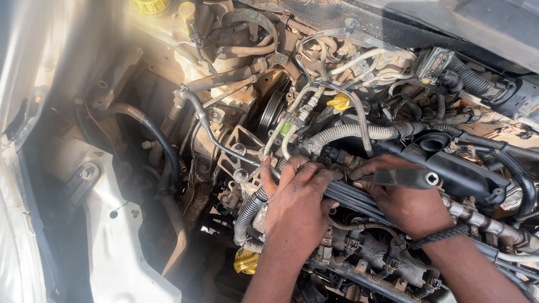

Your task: Inspecting and repairing components within a car engine bay, including the fuel rail and wiring.

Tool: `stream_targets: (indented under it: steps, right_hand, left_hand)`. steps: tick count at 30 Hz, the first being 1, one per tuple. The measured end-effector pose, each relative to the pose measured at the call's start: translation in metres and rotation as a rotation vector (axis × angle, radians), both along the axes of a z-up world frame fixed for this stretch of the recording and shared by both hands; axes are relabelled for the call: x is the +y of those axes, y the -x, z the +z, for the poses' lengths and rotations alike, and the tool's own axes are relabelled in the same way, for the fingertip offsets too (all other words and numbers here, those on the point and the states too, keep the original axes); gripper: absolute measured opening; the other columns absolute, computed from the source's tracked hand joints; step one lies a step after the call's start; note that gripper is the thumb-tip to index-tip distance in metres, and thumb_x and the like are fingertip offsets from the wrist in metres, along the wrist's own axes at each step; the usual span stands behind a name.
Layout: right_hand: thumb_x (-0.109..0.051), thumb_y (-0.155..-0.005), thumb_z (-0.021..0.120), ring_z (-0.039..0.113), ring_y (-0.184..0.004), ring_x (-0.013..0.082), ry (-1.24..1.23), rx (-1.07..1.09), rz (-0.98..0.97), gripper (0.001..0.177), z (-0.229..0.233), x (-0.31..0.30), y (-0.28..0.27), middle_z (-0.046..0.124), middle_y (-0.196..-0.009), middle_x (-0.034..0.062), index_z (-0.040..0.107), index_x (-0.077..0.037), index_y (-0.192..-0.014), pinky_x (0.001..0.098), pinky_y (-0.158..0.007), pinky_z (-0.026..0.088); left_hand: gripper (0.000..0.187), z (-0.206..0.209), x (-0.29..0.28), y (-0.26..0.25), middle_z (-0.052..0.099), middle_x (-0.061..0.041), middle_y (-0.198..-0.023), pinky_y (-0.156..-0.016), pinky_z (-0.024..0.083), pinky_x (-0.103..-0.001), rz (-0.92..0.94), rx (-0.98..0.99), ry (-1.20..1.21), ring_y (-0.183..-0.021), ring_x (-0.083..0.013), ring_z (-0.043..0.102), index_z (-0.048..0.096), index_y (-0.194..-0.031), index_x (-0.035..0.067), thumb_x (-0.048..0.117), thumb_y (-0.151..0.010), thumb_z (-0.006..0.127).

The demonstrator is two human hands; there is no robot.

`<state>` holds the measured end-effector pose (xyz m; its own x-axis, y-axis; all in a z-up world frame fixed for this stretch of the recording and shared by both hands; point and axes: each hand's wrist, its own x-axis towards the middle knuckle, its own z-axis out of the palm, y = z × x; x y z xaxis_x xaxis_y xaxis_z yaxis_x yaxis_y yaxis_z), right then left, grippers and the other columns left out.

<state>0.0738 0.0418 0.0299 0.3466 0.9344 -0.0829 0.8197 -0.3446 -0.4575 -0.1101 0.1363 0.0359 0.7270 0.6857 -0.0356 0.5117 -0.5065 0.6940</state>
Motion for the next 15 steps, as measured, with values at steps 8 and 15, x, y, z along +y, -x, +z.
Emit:
stream_targets:
  steps: [8,15]
  right_hand:
    - [-0.006,-0.081,0.072,0.074,-0.076,0.0216,-0.056,-0.089,-0.060,0.023,-0.021,-0.012,-0.012,0.077,-0.093,0.0052,0.079,-0.016,-0.101,0.0367,-0.071,0.060]
    - [-0.020,-0.082,0.079,0.076,-0.077,0.0224,0.168,-0.038,-0.175,0.021,0.011,0.009,0.001,0.078,-0.089,0.0075,0.076,-0.014,-0.102,0.0377,-0.070,0.061]
  left_hand:
    - [0.052,0.002,0.002,0.000,0.066,0.003,-0.124,-0.120,-0.002,-0.065,-0.004,0.025,0.023,-0.138,-0.0235,0.043,0.073,-0.124,0.023,0.013,-0.073,0.083]
    - [0.052,0.000,0.002,0.000,0.068,0.001,-0.121,-0.119,-0.001,-0.066,0.014,-0.024,0.033,-0.137,-0.0249,0.045,0.074,-0.120,0.019,0.011,-0.070,0.084]
